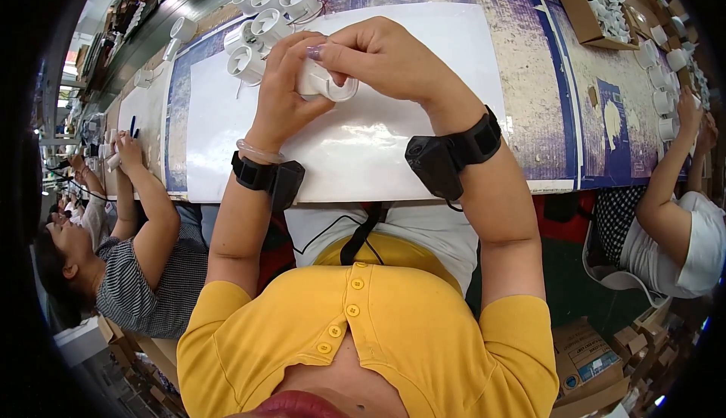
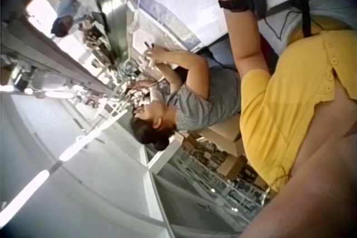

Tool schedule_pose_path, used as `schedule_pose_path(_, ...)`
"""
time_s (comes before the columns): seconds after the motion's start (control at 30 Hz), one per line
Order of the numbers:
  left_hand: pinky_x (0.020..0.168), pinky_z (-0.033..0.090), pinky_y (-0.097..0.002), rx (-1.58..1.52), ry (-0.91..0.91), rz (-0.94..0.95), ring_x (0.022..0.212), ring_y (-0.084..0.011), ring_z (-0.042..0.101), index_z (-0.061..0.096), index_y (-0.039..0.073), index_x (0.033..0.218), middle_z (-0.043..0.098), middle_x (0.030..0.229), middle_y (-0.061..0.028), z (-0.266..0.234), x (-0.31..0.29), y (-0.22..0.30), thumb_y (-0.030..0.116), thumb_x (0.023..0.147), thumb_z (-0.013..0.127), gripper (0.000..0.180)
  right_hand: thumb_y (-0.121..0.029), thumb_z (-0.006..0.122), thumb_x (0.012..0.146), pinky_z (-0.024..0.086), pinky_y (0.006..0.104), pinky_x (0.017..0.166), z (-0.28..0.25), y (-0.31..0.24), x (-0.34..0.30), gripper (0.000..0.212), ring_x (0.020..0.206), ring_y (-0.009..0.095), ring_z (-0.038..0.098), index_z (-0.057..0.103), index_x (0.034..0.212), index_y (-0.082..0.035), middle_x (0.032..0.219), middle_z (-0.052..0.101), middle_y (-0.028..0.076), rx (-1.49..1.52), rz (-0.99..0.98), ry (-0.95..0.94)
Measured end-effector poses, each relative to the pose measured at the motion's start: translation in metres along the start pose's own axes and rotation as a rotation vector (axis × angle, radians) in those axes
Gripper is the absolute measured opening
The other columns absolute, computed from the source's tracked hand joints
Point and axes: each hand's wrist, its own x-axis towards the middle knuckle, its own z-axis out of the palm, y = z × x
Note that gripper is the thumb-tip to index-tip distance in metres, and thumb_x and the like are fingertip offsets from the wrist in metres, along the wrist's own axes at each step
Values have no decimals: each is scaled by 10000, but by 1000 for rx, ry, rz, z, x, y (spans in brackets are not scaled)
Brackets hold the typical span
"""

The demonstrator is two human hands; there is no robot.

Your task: Manually assemble small white electronic components on a factory production line.

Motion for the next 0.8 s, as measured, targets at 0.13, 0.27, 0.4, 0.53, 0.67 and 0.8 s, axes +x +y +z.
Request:
schedule_pose_path(0.13,939,422,-398,-83,-15,-11,1116,-310,499,562,104,1123,536,1191,-122,1,1,4,141,583,792,588,-260,564,932,318,191,507,-3,-2,0,340,555,41,410,587,667,-50,602,482,-38,190,12,59)
schedule_pose_path(0.27,928,452,-379,-98,-36,24,1137,-292,506,543,80,1130,503,1239,-121,2,0,5,78,615,780,567,-264,539,946,331,192,520,-9,-4,0,351,565,48,417,584,673,-49,611,504,-32,279,96,122)
schedule_pose_path(0.4,967,418,-372,-258,-35,-33,1168,-284,485,525,83,1150,491,1258,-122,2,-3,1,32,632,747,566,-278,530,953,359,196,555,-5,-6,0,342,604,57,459,609,732,-29,645,545,-23,8,-32,146)
schedule_pose_path(0.53,972,404,-362,-344,-10,-51,1146,-295,493,520,95,1157,514,1223,-127,3,-3,-1,70,627,760,582,-262,554,944,384,201,596,-12,-2,0,281,670,68,506,647,836,-20,734,600,-4,-179,-245,196)
schedule_pose_path(0.67,982,398,-360,-403,-26,-68,1150,-293,493,488,84,1193,500,1234,-130,2,-3,-2,45,634,737,613,-189,604,914,400,204,623,-14,10,8,162,737,74,534,672,926,-42,837,632,8,-64,-292,302)
schedule_pose_path(0.8,986,395,-358,-425,-32,-55,1148,-292,495,474,75,1208,495,1230,-126,3,-5,-2,36,623,739,644,-98,654,862,412,208,633,-7,13,9,105,766,77,541,682,961,-74,895,629,1,-311,-315,239)
